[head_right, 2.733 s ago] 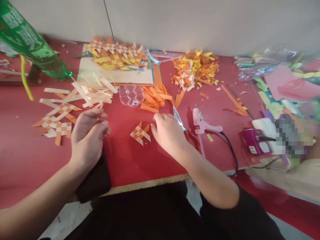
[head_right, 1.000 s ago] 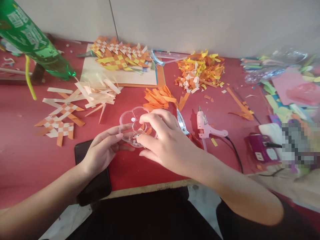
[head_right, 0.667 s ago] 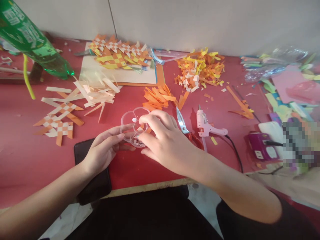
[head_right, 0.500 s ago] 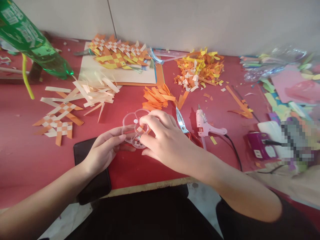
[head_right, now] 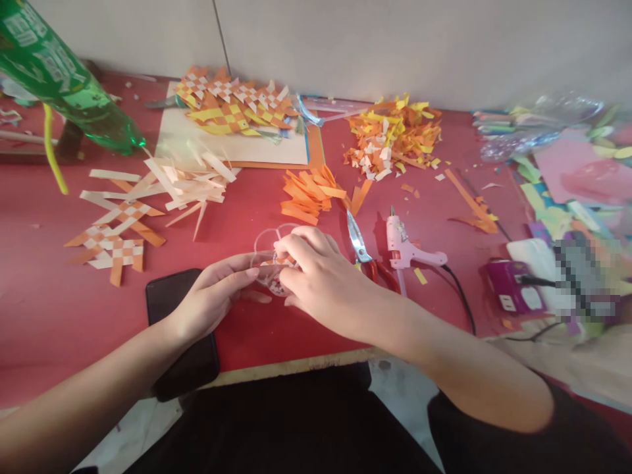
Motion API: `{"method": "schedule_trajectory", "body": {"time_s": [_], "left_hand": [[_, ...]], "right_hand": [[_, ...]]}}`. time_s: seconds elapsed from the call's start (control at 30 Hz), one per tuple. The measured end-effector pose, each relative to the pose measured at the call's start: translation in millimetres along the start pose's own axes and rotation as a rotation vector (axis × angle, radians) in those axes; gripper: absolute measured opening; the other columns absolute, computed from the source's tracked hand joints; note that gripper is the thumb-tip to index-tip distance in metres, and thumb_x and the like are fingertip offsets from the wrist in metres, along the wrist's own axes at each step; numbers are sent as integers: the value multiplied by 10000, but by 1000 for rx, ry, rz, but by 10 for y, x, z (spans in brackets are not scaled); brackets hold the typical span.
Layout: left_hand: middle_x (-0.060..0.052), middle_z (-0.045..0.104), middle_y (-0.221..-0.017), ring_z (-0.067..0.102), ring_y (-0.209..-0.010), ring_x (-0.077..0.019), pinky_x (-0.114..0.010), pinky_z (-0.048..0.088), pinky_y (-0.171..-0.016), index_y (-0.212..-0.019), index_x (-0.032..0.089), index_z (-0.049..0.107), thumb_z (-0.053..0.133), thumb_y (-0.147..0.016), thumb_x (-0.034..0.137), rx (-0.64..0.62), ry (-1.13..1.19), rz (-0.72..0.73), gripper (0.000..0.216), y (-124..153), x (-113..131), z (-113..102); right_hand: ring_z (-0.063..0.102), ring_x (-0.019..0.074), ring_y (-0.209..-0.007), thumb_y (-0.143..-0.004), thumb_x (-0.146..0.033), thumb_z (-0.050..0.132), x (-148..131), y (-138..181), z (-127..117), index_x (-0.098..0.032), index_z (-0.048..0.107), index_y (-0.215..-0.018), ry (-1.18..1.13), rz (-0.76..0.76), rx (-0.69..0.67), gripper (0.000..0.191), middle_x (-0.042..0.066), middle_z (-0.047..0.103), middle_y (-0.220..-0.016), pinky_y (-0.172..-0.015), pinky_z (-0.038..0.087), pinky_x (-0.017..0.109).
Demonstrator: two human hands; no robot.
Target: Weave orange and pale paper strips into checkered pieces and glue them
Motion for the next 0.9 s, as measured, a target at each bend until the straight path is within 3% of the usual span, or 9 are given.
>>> {"method": "schedule_trajectory", "body": {"time_s": [0.2,0.37,0.73,0.9], "left_hand": [[-104,737,-1119,706,-989,-255,-311,622,-709,-1159,213,712,671,-875,338,35,10,-11,313,-13,-2,-39],[-103,737,-1125,709,-977,-248,-301,622,-703,-1153,220,716,674,-873,347,15,-11,-9,310,-20,-3,-18],[-103,729,-1148,700,-1007,-258,-303,619,-705,-1170,221,708,668,-879,345,20,-15,-18,319,-25,-13,-39],[-95,736,-1116,714,-870,-203,-277,608,-683,-1156,220,717,664,-878,340,8,-22,-19,308,-24,-4,-16]], "right_hand": [[459,330,-1223,-849,-126,637,-3,11,-9,-150,640,-780,71,-8,2,73,163,555,-1198,-981,494,530],[485,290,-1192,-917,-140,549,-26,-8,-2,-157,644,-767,74,-19,5,178,143,585,-1151,-987,507,484],[482,282,-1177,-936,-150,526,-28,-9,30,-148,629,-821,42,-23,13,155,137,575,-1112,-974,511,468],[462,288,-1183,-933,-170,541,-27,-1,62,-148,635,-824,24,-19,-13,146,141,546,-1128,-982,495,475]]}}
Point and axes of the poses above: each hand's wrist, its own y-axis away from the middle knuckle, its own z-axis out of the palm, x = y × z, the point moved 9 cm from there along -y, towards the middle knuckle
